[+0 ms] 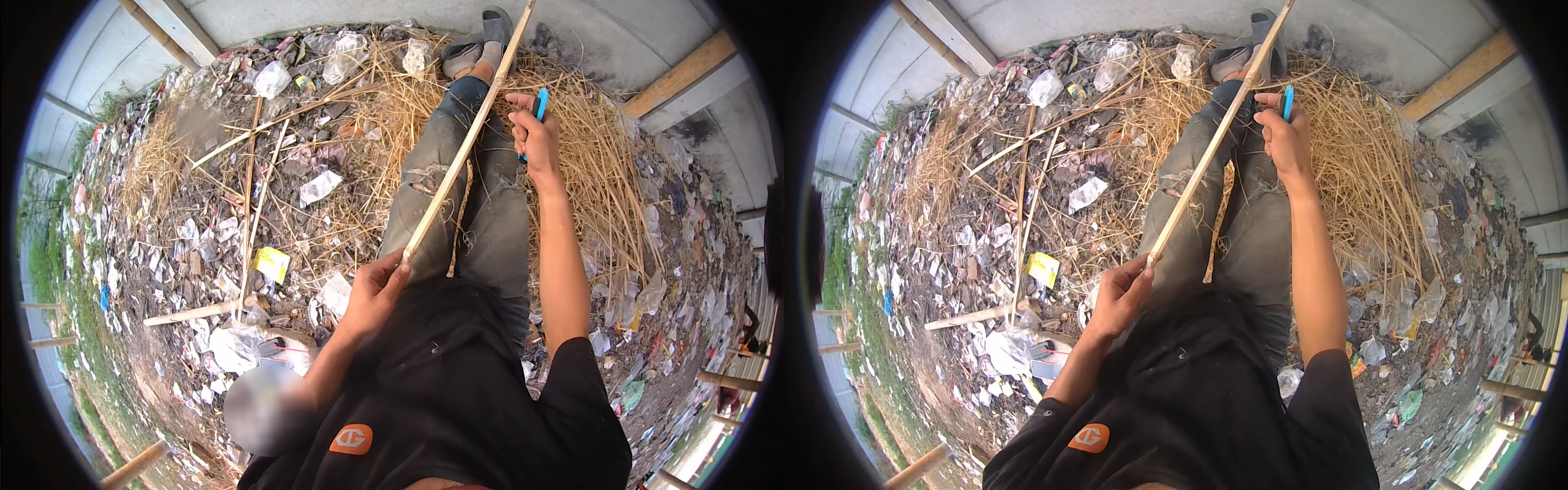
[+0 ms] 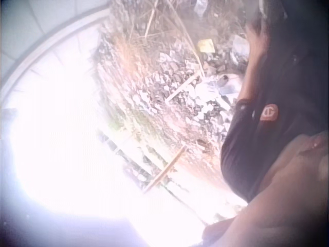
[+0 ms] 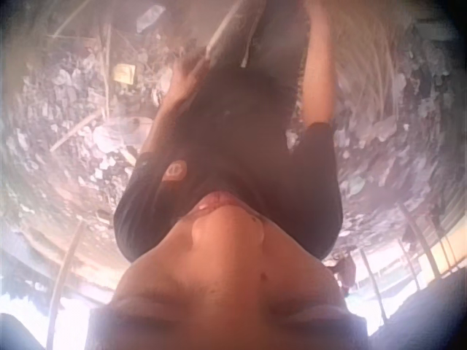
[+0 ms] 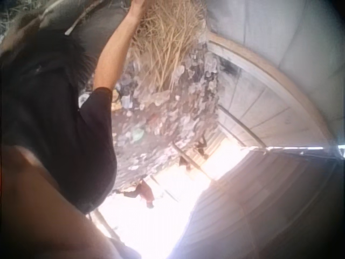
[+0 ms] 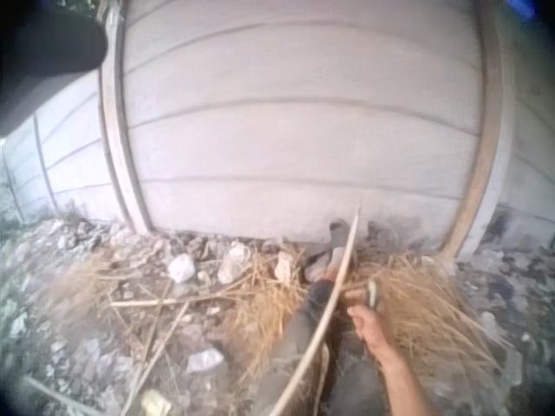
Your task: The person sits on a pile of straw and debris, using a utility knife to shave and smooth a long, thin wooden stick. They hold the stick with their left hand and scrape along its length with the knife in their right hand, occasionally rotating the stick to work on different sides.
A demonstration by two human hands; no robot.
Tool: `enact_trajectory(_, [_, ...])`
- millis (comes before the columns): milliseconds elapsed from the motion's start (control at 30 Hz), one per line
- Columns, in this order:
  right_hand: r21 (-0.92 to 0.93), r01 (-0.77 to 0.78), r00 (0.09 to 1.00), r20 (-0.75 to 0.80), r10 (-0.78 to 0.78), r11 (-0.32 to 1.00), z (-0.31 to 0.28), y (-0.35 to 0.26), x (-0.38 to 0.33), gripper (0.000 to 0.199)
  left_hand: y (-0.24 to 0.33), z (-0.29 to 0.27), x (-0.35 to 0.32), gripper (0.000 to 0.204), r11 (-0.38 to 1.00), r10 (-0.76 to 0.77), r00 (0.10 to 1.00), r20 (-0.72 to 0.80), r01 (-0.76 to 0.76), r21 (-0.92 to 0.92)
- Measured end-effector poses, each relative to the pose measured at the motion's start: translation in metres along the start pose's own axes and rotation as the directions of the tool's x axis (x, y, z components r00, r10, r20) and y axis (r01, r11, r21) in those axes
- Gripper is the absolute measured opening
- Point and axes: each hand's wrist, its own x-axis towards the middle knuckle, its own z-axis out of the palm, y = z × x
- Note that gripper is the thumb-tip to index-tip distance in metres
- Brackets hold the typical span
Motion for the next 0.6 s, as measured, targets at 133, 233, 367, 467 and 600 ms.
enact_trajectory(133, [-0.49,0.314,0.906,-0.102,-0.412,0.813,0.013,0.015,0.012,0.039,-0.001,0.006,-0.007,0.04,0.945,0.133,0.984,-0.114,-0.092,0.314])
enact_trajectory(233, [-0.634,0.082,0.958,-0.164,-0.237,0.769,-0.004,0.0,0.014,0.053,0.002,0.007,-0.011,0.042,0.919,0.149,0.981,-0.128,-0.089,0.383])
enact_trajectory(367, [-0.706,0.288,0.925,0.031,-0.378,0.647,-0.02,0.005,0.02,0.053,-0.002,0.002,-0.013,0.042,0.96,0.119,0.987,-0.104,-0.088,0.267])
enact_trajectory(467, [-0.515,0.361,0.931,0.153,-0.331,0.777,-0.048,0.022,0.034,0.044,0.013,-0.014,-0.013,0.039,0.995,-0.101,0.993,0.067,0.099,0.03])
enact_trajectory(600, [-0.347,0.081,0.976,0.217,-0.005,0.934,-0.056,-0.003,0.014,0.039,0.015,-0.043,-0.013,0.038,0.957,-0.241,0.944,0.225,0.269,-0.106])
